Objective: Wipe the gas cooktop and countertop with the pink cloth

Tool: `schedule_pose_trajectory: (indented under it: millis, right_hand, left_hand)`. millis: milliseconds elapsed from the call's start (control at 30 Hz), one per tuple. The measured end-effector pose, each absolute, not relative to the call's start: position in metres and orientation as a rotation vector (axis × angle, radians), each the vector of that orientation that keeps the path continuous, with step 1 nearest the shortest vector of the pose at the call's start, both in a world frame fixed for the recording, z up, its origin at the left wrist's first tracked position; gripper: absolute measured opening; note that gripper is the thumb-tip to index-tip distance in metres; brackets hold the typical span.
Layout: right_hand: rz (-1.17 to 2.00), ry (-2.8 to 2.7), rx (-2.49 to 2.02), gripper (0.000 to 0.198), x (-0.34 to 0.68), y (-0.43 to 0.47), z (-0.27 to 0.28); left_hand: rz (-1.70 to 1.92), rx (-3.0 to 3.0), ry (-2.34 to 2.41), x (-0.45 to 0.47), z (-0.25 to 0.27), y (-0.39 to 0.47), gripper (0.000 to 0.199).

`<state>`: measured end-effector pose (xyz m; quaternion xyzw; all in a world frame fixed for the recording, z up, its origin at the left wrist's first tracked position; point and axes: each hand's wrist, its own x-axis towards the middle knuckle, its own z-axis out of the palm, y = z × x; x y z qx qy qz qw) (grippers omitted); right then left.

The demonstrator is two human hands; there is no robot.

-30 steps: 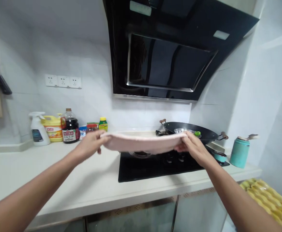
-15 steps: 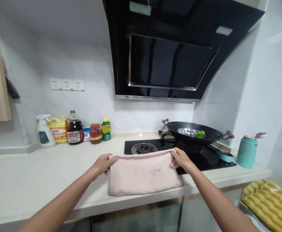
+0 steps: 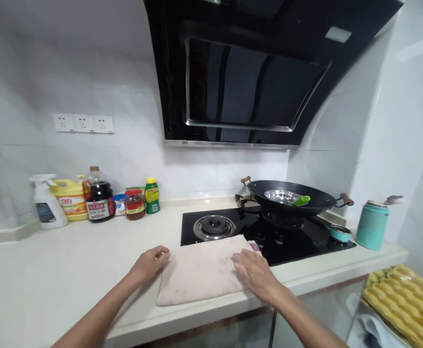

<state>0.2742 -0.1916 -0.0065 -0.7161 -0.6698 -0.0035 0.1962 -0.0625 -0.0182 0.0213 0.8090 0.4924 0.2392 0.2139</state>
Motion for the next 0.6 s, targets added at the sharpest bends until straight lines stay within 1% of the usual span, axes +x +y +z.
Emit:
schedule_pose_trajectory:
  millis: [100, 167, 267, 400, 467, 533, 600]
  right_hand:
    - [-0.048, -1.892, -2.113, 0.052, 0.255, -0.19, -0.022]
    - [-0.103, -1.899, -2.095, 0.052, 0.254, -0.19, -0.031]
    - [-0.133, -1.909, -2.034, 0.051, 0.271, -0.193, -0.036]
    - [-0.206, -1.542, -2.295, 0.052, 0.315, -0.197, -0.023]
    - [-0.153, -1.397, -2.422, 0.055, 0.332, -0.196, -0.014]
    - [-0.072, -1.389, -2.456, 0.061, 0.338, -0.19, -0.007]
    - [-0.04, -1.432, -2.436, 0.061, 0.332, -0.18, -0.006]
  left_hand:
    - [0.629, 2.384, 1.353, -0.05, 0.017, -0.025, 0.053]
    - [0.613, 2.455, 1.369, -0.046, 0.015, -0.033, 0.056]
    - [0.602, 2.508, 1.381, -0.05, 0.014, -0.045, 0.055]
    - [0.606, 2.517, 1.429, -0.068, 0.011, -0.054, 0.054]
    - [0.617, 2.507, 1.46, -0.08, 0.005, -0.057, 0.053]
    - [0.658, 2.474, 1.466, -0.091, -0.004, -0.059, 0.052]
    - [0.722, 2.439, 1.425, -0.101, -0.014, -0.063, 0.049]
